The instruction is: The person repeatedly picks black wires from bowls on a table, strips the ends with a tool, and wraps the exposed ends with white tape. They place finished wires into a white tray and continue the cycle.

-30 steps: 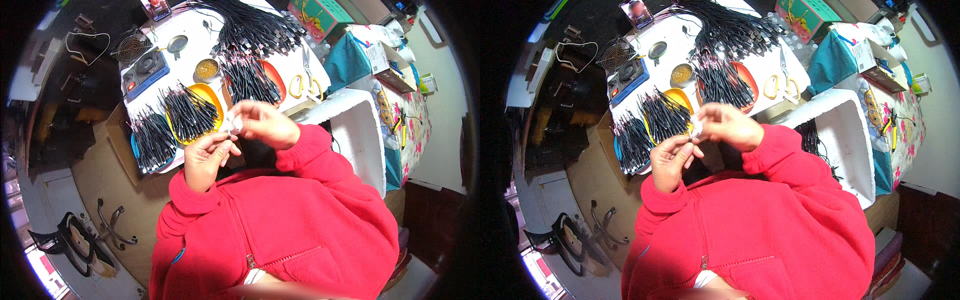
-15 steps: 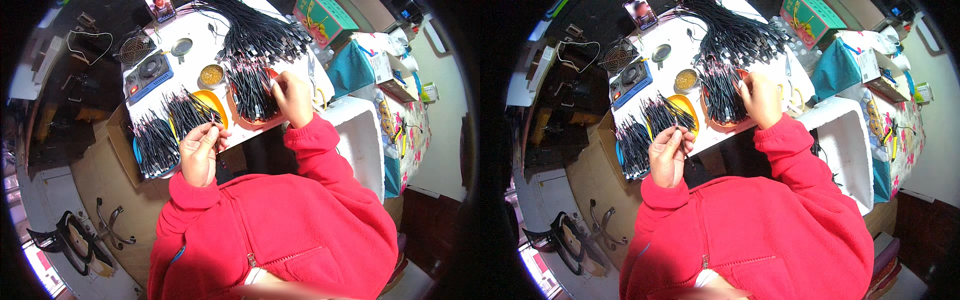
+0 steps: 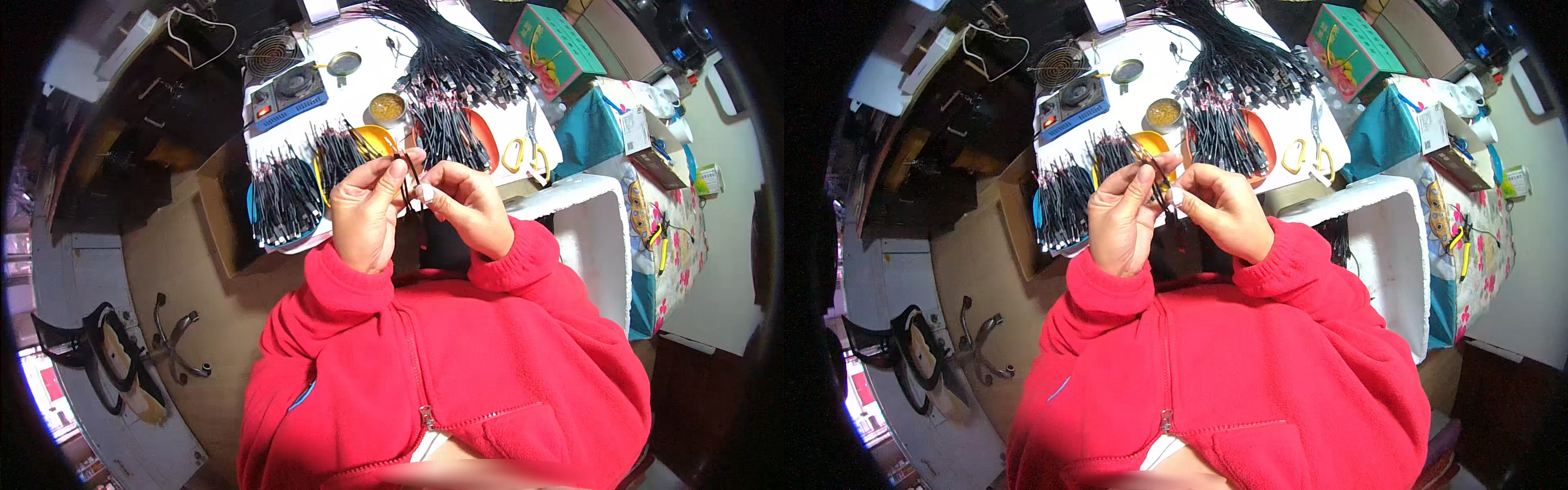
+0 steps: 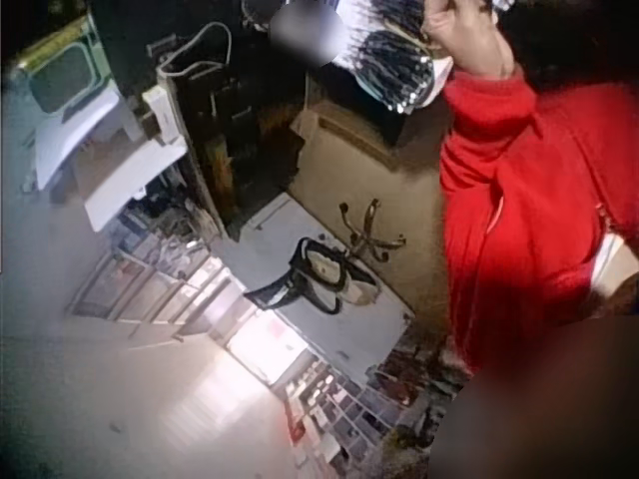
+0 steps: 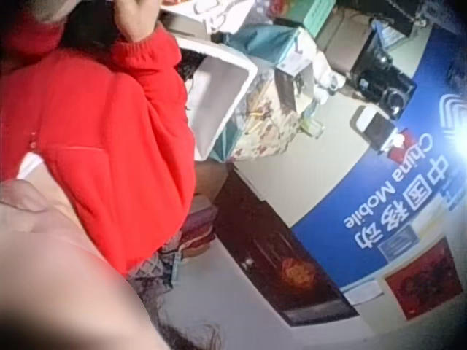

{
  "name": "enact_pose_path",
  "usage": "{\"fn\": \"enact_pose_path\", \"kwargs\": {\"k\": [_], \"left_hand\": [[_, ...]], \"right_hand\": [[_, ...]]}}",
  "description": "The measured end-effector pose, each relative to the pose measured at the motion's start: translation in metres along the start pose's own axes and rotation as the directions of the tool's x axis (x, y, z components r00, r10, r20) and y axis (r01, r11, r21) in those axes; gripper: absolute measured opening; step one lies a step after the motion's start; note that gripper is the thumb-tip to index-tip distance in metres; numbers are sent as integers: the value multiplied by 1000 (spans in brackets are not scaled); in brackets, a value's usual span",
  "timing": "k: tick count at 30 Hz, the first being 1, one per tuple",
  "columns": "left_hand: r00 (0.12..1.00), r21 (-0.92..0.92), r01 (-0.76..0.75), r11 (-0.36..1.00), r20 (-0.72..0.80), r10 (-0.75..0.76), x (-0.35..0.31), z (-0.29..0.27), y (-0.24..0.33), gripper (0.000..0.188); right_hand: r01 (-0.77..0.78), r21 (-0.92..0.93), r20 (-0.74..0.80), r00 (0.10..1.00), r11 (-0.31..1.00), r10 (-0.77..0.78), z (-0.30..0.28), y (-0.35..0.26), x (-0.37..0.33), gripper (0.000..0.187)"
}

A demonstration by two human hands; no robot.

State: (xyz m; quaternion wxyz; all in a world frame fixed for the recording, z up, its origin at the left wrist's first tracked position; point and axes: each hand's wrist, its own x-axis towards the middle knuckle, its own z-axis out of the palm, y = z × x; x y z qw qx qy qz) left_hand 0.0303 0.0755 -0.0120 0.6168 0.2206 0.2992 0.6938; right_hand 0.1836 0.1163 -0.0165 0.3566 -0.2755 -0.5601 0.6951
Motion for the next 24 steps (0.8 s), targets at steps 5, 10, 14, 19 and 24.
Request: {"fn": "enact_pose_path", "kwargs": {"k": [5, 10, 14, 19, 24], "left_hand": [[998, 47, -11, 999, -56, 13, -12, -2, 1, 18], [996, 190, -62, 980, -45, 71, -18, -10, 0, 18], [982, 292, -164, 942, -46, 185, -23, -14, -6, 17], [985, 351, -166, 922, 13, 173, -28, -16, -5, 18], [999, 285, -40, 958, 15, 37, -31, -16, -1, 18]], "right_hand": [[13, 9, 11, 1000, 1000, -14, 14, 7, -4, 12], [88, -502, -54, 990, 860, -133, 14, 0, -3, 11], [221, -451, -60, 959, 865, -277, 11, -14, 2, 9], [193, -464, -8, 975, 864, -222, 16, -19, 9, 11], [115, -29, -20, 993, 993, -115, 20, -7, 5, 12]]}}
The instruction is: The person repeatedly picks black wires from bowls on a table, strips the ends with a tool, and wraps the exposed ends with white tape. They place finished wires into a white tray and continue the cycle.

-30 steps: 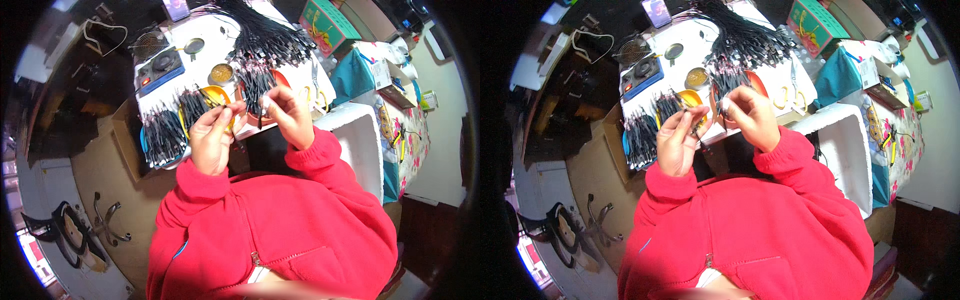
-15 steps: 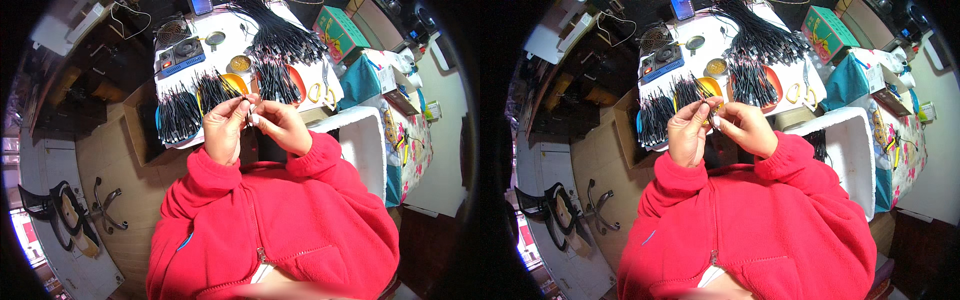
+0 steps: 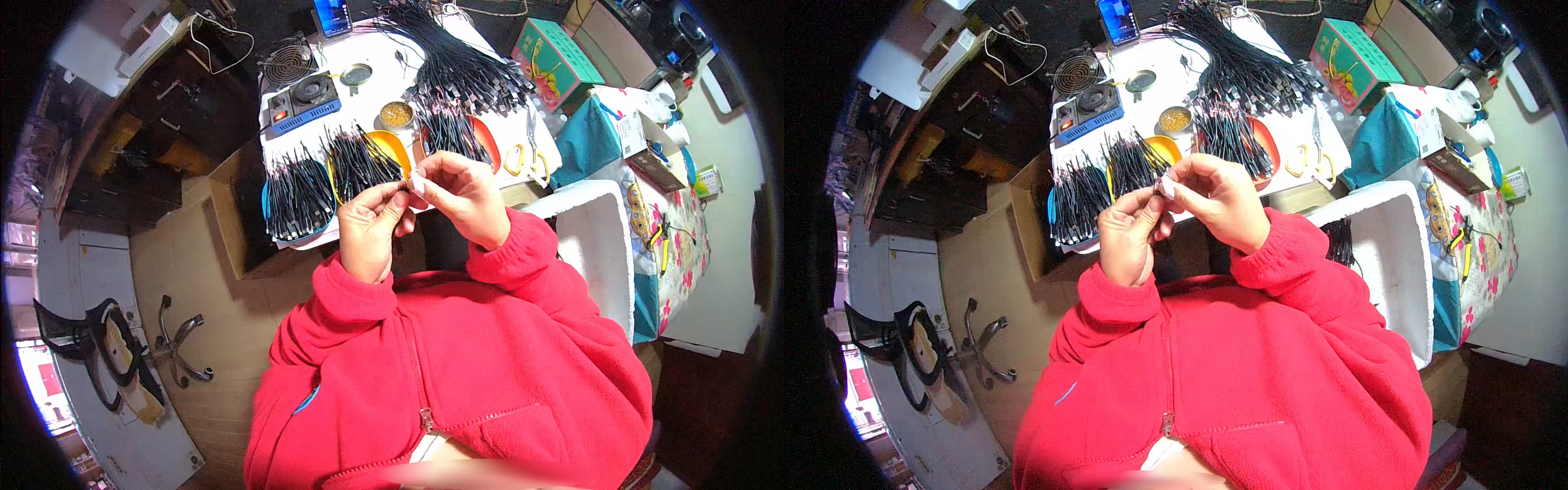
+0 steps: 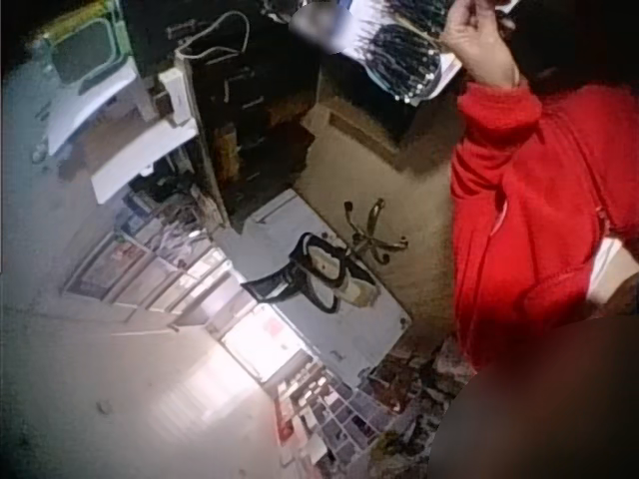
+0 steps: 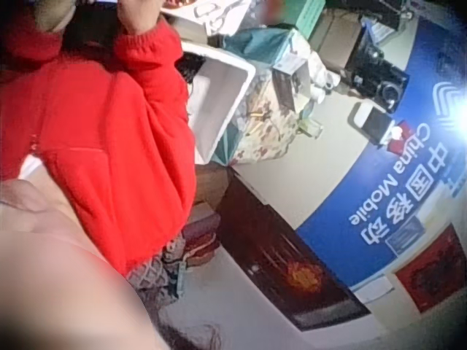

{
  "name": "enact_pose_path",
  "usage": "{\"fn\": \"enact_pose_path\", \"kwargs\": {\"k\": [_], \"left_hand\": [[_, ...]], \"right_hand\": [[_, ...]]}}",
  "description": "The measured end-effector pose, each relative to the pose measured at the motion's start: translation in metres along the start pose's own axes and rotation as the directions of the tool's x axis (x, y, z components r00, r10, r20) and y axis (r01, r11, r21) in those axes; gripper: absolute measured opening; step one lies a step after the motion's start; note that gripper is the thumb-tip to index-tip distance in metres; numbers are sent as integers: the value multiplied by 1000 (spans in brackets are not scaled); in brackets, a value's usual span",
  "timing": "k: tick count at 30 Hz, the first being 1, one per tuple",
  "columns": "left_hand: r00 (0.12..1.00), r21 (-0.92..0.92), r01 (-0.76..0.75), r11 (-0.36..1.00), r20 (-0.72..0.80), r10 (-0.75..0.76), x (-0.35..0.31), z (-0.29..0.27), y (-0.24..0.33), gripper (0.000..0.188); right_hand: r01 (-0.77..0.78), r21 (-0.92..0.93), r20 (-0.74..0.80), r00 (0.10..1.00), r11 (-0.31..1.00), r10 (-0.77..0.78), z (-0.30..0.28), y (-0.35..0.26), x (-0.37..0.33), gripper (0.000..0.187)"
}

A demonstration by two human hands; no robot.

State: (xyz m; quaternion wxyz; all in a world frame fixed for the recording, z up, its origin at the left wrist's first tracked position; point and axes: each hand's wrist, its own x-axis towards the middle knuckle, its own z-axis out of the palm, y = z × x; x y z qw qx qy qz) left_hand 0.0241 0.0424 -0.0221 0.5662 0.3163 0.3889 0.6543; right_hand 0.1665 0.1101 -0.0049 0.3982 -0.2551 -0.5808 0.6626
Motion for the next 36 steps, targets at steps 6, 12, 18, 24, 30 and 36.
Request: {"fn": "enact_pose_path", "kwargs": {"k": [6, 12, 18, 24, 30, 36], "left_hand": [[971, -188, 220, 957, 139, -195, -6, -7, 6, 15], [902, -147, 368, 918, 297, -314, -2, -13, 11, 14], [943, 204, 159, 966, 257, -209, 0, -13, 8, 19], [967, 214, 67, 975, 229, -116, 9, -15, -3, 14], [982, 196, 127, 972, 112, -151, 25, -22, -5, 17], [986, 159, 147, 976, 58, -158, 35, -22, -9, 16]], "right_hand": [[-243, 424, 96, 970, 873, 224, -3, 11, -2, 17], [-340, 475, 262, 935, 812, 239, -16, 9, -6, 21], [-449, 594, 336, 893, 668, 301, -20, 24, -4, 12], [-581, 590, 417, 814, 561, 404, -27, 40, 5, 12], [84, -895, -21, 973, 438, -230, -136, 25, 110, 20], [-166, -976, -161, 986, 142, 52, -185, 40, 213, 26]]}}
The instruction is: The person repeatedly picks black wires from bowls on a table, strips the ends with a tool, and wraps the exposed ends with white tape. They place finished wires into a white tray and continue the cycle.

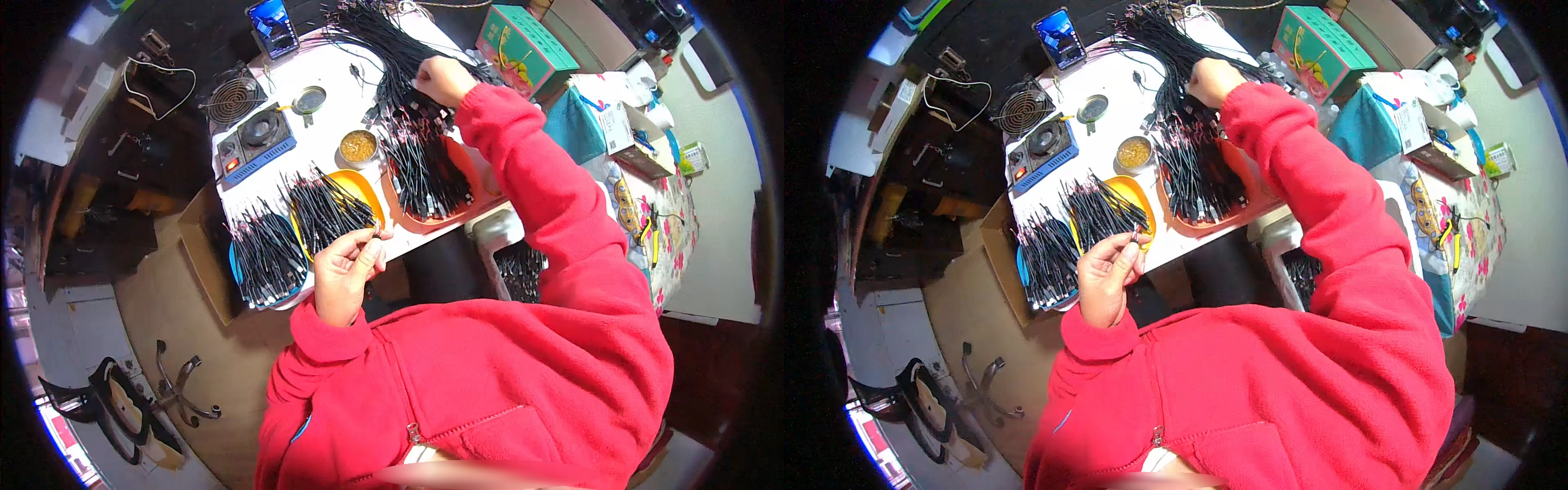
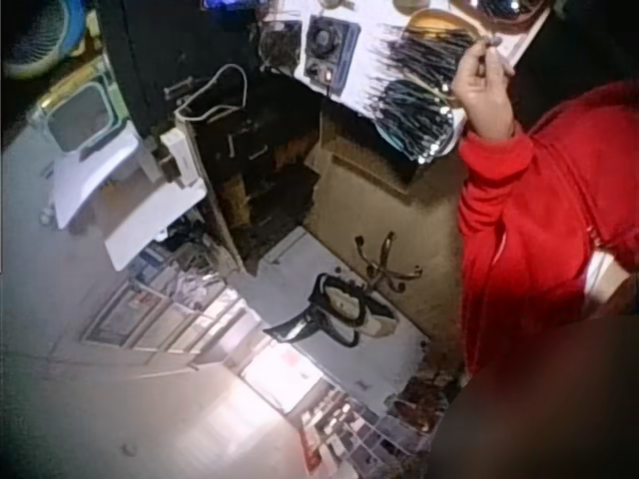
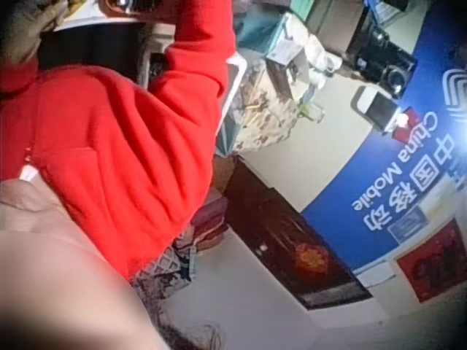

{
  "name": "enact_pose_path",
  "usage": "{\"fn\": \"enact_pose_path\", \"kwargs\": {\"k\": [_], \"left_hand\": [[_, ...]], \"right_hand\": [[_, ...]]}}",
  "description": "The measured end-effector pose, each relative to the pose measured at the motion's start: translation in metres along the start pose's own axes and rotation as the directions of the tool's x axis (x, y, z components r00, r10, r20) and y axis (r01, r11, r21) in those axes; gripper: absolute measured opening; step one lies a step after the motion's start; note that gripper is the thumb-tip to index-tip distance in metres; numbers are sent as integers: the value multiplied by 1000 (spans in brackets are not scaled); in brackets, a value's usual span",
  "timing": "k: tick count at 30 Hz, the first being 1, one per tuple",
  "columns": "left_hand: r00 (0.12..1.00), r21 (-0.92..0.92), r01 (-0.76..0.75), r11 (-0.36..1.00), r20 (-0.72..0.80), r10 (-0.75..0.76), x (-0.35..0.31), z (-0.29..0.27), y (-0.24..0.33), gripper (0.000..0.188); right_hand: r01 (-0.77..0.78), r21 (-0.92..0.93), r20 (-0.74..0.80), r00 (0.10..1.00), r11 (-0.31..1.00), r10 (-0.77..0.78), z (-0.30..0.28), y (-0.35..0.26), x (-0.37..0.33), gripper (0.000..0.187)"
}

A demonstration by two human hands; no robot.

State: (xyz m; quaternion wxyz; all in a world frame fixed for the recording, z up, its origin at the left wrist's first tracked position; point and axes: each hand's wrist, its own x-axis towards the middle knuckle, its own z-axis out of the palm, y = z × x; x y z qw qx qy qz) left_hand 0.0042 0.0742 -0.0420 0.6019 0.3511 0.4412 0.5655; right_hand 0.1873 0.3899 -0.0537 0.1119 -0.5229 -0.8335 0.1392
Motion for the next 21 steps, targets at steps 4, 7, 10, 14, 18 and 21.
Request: {"fn": "enact_pose_path", "kwargs": {"k": [4, 7, 10, 14, 18, 21], "left_hand": [[1000, 7, 19, 1000, -2, -19, 2, -5, 2, 16], [1000, -12, 11, 1000, 1, -11, 2, -7, 2, 15], [1000, 3, 18, 1000, -10, -18, 3, -12, 3, 16], [998, -23, 36, 999, -42, -37, 3, -18, 3, 16], [999, -81, 45, 996, -27, -47, 2, -20, 4, 17], [999, -180, 51, 982, -6, -53, 2, -17, 7, 18]], "right_hand": [[-78, -38, -42, 996, 996, 77, 18, -25, 39, 27], [-93, -164, 23, 995, 982, 98, 25, -37, 54, 30], [-118, -281, 51, 989, 952, 138, 30, -38, 64, 32], [-99, -246, 42, 993, 964, 113, 21, -24, 75, 34], [-104, -56, 11, 994, 993, 105, -18, -14, 68, 41], [-317, 366, 246, 940, 875, 237, -63, -27, 42, 31]]}}
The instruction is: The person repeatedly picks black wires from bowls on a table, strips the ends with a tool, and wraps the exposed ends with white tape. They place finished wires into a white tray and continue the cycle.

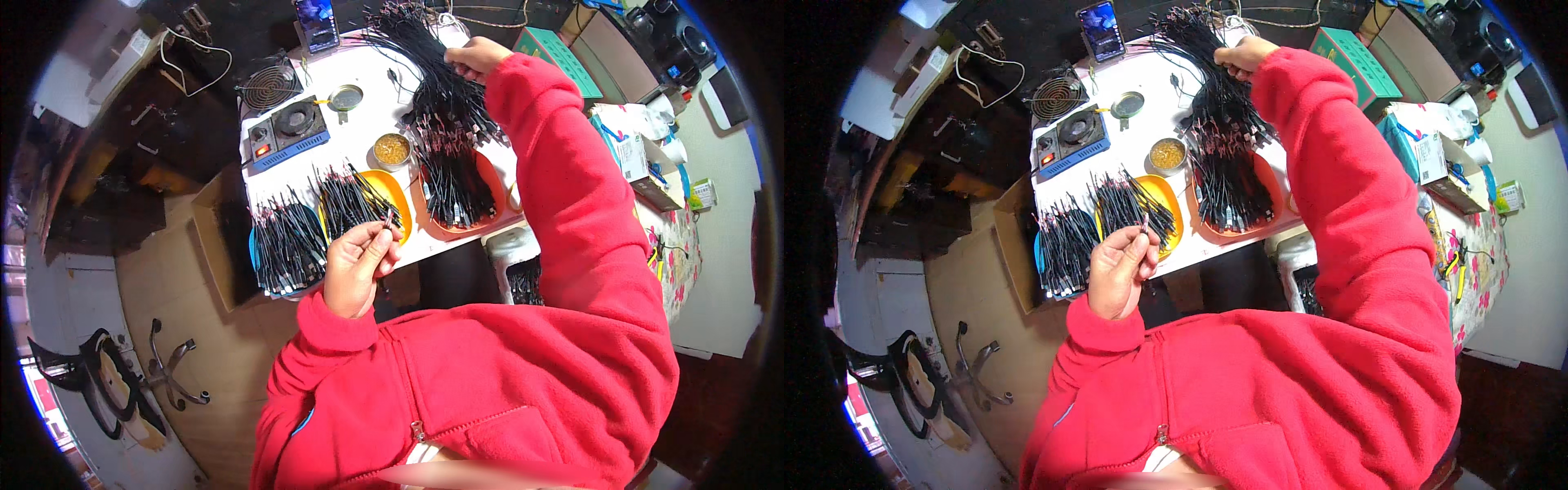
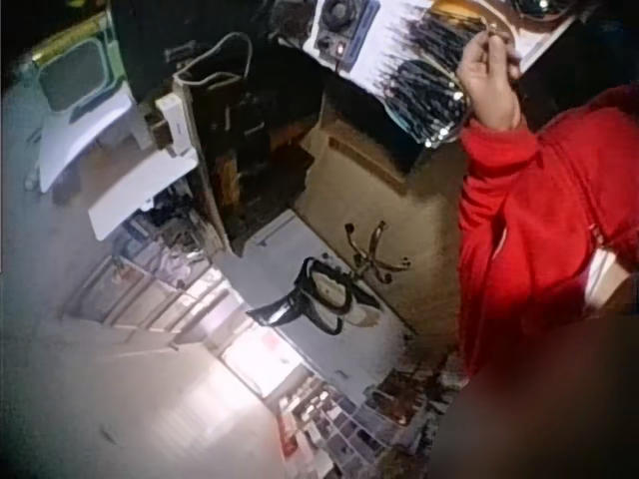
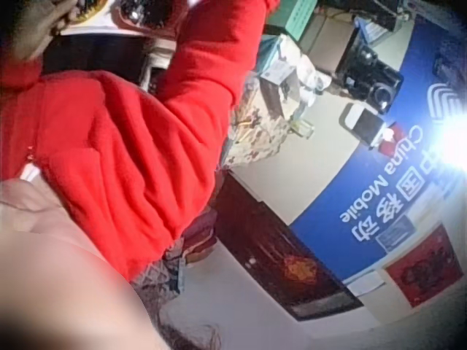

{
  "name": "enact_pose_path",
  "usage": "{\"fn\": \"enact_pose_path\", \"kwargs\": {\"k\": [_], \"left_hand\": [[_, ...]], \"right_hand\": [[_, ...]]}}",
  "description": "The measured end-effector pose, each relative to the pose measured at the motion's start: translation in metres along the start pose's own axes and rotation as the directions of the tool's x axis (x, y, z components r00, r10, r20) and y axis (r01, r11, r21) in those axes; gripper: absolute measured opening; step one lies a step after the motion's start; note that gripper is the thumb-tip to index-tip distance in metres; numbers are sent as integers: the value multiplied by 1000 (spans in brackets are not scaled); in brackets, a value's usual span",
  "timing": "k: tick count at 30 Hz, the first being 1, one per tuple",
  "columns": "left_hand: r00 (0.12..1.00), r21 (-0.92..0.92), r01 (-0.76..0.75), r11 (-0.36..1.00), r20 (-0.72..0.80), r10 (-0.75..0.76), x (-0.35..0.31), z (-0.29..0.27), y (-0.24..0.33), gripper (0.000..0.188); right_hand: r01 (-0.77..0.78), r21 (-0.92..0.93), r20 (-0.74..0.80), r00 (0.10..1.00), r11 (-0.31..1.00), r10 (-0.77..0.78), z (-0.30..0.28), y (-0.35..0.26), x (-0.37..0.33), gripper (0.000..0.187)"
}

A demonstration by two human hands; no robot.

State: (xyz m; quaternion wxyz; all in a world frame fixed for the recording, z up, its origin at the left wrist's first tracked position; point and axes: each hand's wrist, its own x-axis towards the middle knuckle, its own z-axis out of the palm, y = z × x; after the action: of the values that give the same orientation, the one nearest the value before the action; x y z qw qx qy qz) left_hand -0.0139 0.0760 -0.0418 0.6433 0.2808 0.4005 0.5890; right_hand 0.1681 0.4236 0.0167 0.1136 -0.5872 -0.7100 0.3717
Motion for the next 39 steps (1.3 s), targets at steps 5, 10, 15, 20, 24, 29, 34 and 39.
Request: {"fn": "enact_pose_path", "kwargs": {"k": [5, 10, 15, 20, 24, 29, 34, 39], "left_hand": [[994, -98, -45, 994, 92, 54, 3, 19, 17, 16], [951, -154, -257, 954, 133, 278, -4, 47, 40, 17], [854, -175, -489, 855, 105, 510, -25, 52, 57, 18], [744, 19, -666, 746, -62, 665, -46, 40, 57, 16], [831, -5, -552, 834, 71, 551, -64, 31, 41, 15], [935, -6, -252, 968, 256, 245, -83, 36, 15, 14], [940, 21, -106, 994, 329, 94, -86, 44, 9, 17], [949, 71, -45, 996, 316, 20, -82, 41, 10, 19]], "right_hand": [[403, 374, -143, 915, 835, -377, 11, -20, -130, 24], [646, 149, -227, 759, 748, -610, 55, -27, -254, 16], [730, 65, -175, 680, 680, -713, 148, -11, -304, 11], [751, -24, -34, 659, 659, -752, 216, 24, -307, 19], [725, 213, 129, 643, 654, -755, 201, 39, -305, 20], [303, 808, 79, 794, 505, -603, 143, 23, -292, 18], [224, 895, 84, 764, 385, -640, 126, 2, -297, 14], [155, 907, 129, 783, 391, -609, 124, 4, -300, 10]]}}
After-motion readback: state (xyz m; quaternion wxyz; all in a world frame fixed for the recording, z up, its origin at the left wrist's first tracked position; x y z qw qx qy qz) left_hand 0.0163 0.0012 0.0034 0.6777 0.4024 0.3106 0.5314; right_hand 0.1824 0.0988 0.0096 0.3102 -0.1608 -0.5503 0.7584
